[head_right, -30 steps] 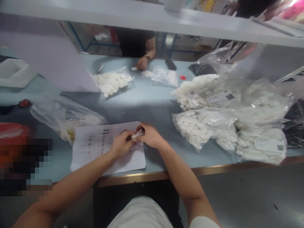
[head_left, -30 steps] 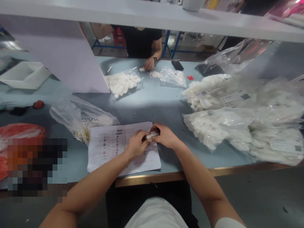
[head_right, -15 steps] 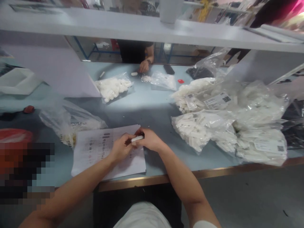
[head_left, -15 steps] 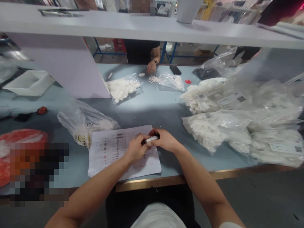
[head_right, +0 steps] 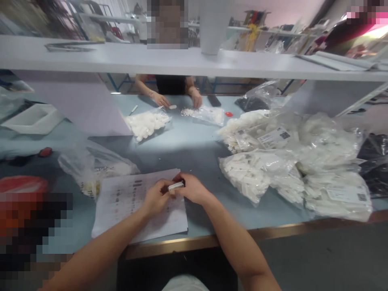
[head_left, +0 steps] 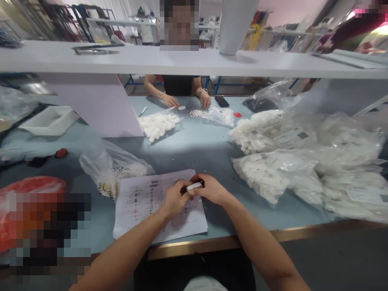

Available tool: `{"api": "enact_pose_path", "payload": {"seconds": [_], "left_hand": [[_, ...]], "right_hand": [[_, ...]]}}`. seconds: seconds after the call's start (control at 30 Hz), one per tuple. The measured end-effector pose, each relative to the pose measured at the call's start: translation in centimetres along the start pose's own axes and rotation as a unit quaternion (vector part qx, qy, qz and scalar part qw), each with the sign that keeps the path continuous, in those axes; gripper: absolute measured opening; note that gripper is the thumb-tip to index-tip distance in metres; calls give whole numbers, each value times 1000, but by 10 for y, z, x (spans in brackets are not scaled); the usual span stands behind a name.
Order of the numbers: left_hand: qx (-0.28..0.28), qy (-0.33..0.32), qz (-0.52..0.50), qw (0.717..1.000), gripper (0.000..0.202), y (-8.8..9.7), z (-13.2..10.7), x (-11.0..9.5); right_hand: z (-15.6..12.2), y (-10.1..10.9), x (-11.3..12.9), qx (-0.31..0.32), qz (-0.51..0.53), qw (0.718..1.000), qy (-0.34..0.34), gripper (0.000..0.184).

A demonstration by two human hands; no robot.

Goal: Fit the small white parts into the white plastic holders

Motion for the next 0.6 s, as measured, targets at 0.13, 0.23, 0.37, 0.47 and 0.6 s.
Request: {"api": "enact_pose_path", "payload": {"seconds": [0.13,0.23,0.37,0.47,0.6], "left_hand": [[-8,-12,47,999,16,1,-1,0],[-15,-14,64,998,17,2,-1,-1],[-12,9,31,999,15,4,1,-3],[2,11,18,1000,18,4,3,-2],[0,16,40,999,22,4,5,3]], "right_hand": [[0,-1,1,-8,-26,1000,-11,30],[1,-2,2,-18,-38,999,-7,31],[2,-1,3,-13,-24,1000,11,30],[3,1,2,-12,-20,1000,18,31],[4,1,6,-8,-31,999,30,31]]}}
Point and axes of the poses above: each hand's wrist, its own z-axis towards the middle knuckle, its own y-axis out of the back of the hand, x = y × z, the point moved 1 cm from there along z, towards the middle knuckle, and after that the axes turned 14 degrees about z, right-handed, at the moved point
